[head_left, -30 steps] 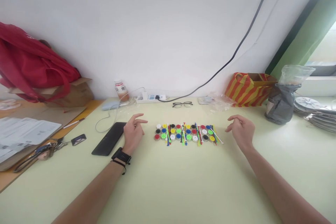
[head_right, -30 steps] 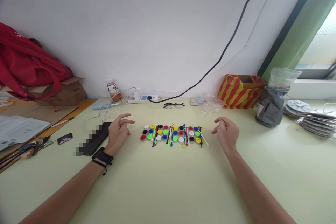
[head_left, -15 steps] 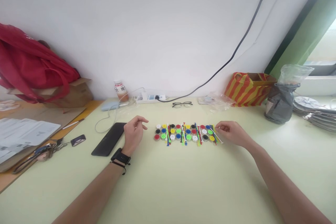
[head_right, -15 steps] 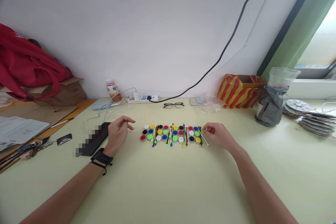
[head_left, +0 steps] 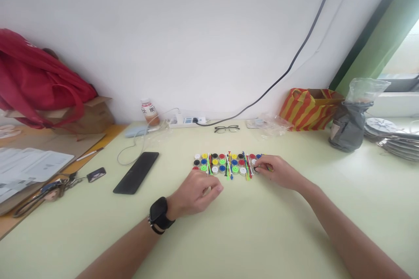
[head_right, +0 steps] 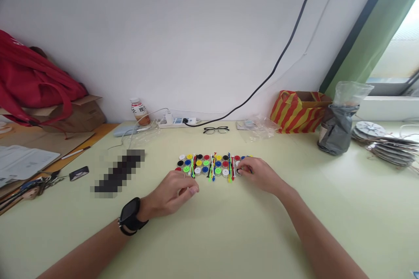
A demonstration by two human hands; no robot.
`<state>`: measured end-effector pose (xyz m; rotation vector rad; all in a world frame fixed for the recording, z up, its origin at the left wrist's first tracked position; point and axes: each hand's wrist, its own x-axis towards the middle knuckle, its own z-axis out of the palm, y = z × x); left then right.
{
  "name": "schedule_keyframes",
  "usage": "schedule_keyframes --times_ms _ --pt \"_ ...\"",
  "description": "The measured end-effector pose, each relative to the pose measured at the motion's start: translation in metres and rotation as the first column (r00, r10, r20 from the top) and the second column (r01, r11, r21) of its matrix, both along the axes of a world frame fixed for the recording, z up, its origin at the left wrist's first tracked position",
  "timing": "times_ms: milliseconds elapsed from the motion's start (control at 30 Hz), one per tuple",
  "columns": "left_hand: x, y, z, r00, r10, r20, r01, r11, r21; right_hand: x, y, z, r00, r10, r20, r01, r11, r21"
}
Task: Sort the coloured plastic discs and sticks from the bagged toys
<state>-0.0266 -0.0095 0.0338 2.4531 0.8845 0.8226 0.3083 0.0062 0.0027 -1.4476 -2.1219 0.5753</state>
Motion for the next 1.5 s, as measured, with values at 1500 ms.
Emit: schedule_keyframes --times_ms 1500 --pt "0.019 -0.008 -0.018 0.976 -0.167 -0.142 0.159 0.985 -0.070 0.048 0.008 0.003 0.885 -0.365 0.289 0.379 0.925 0.006"
